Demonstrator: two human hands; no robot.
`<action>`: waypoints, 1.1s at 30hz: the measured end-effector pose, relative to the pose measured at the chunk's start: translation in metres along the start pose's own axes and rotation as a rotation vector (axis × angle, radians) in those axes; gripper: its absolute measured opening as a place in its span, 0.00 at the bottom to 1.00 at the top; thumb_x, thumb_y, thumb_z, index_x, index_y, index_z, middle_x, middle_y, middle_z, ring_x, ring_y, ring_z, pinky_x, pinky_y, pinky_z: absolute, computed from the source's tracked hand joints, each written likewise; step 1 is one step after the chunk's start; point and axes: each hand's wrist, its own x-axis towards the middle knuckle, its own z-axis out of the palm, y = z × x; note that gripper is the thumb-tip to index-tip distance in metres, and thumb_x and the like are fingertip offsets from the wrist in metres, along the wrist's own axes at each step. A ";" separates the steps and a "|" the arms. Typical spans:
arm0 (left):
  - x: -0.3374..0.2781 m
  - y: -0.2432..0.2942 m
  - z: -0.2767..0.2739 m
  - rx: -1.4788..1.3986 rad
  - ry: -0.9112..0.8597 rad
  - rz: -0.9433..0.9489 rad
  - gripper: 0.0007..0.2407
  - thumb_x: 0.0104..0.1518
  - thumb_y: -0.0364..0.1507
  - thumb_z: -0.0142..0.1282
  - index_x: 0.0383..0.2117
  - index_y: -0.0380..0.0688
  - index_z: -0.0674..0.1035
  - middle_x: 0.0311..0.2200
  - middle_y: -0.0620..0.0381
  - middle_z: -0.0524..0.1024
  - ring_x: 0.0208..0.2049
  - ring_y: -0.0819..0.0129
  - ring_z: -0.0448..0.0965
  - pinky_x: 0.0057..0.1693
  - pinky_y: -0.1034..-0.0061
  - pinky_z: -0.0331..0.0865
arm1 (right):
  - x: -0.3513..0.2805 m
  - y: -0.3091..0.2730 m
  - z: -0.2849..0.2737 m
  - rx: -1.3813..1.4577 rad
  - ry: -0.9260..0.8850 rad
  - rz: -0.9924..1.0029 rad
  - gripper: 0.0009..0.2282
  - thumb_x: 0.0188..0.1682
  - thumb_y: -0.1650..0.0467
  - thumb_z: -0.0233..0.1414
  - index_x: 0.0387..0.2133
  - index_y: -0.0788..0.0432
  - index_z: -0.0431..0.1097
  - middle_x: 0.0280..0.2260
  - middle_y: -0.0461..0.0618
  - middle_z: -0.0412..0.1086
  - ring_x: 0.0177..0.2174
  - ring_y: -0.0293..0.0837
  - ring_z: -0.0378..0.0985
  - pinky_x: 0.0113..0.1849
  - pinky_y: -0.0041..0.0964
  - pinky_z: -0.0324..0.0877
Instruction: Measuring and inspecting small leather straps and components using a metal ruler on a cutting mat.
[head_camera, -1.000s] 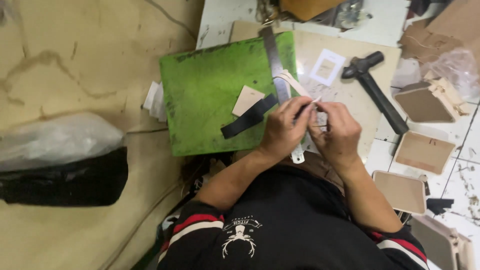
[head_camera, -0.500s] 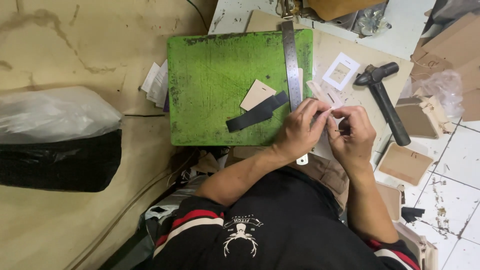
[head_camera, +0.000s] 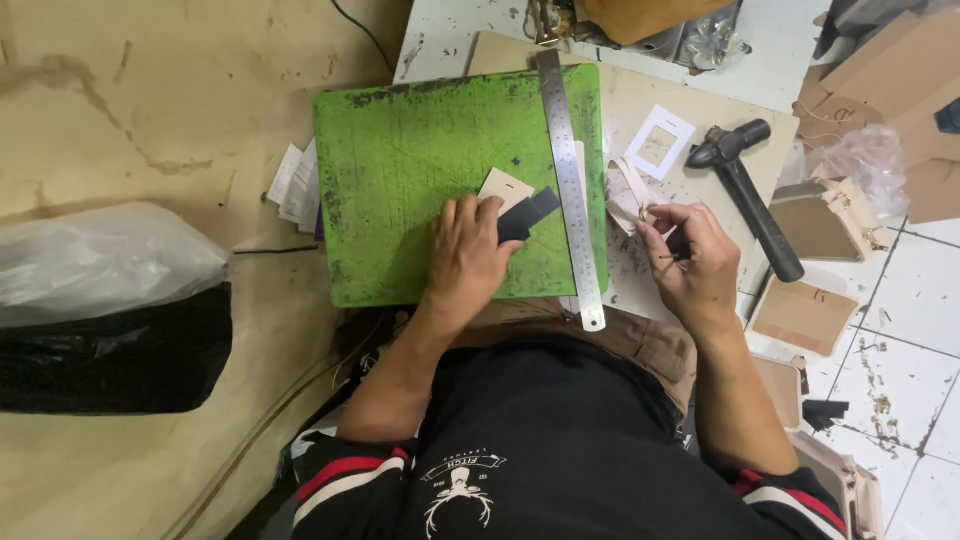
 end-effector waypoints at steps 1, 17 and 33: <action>0.001 -0.002 0.009 -0.001 0.000 0.003 0.23 0.51 0.36 0.68 0.51 0.39 0.73 0.42 0.46 0.73 0.45 0.44 0.75 0.50 0.52 0.70 | 0.000 0.000 -0.001 -0.002 0.002 0.001 0.07 0.53 0.77 0.65 0.39 0.65 0.75 0.28 0.52 0.70 0.22 0.49 0.72 0.26 0.39 0.67; 0.047 0.005 -0.014 -0.521 0.133 -0.016 0.10 0.58 0.37 0.63 0.36 0.47 0.76 0.28 0.50 0.78 0.31 0.47 0.83 0.38 0.58 0.75 | -0.028 0.032 0.009 -0.149 -0.011 0.097 0.09 0.50 0.73 0.65 0.39 0.62 0.74 0.34 0.53 0.71 0.23 0.51 0.73 0.26 0.42 0.68; 0.501 -0.090 0.098 -0.794 0.571 -0.051 0.05 0.51 0.24 0.56 0.30 0.47 0.83 0.31 0.55 0.87 0.31 0.60 0.88 0.38 0.65 0.78 | -0.025 0.024 0.012 -0.273 -0.288 0.370 0.09 0.51 0.67 0.56 0.40 0.58 0.71 0.39 0.49 0.74 0.30 0.42 0.79 0.30 0.36 0.75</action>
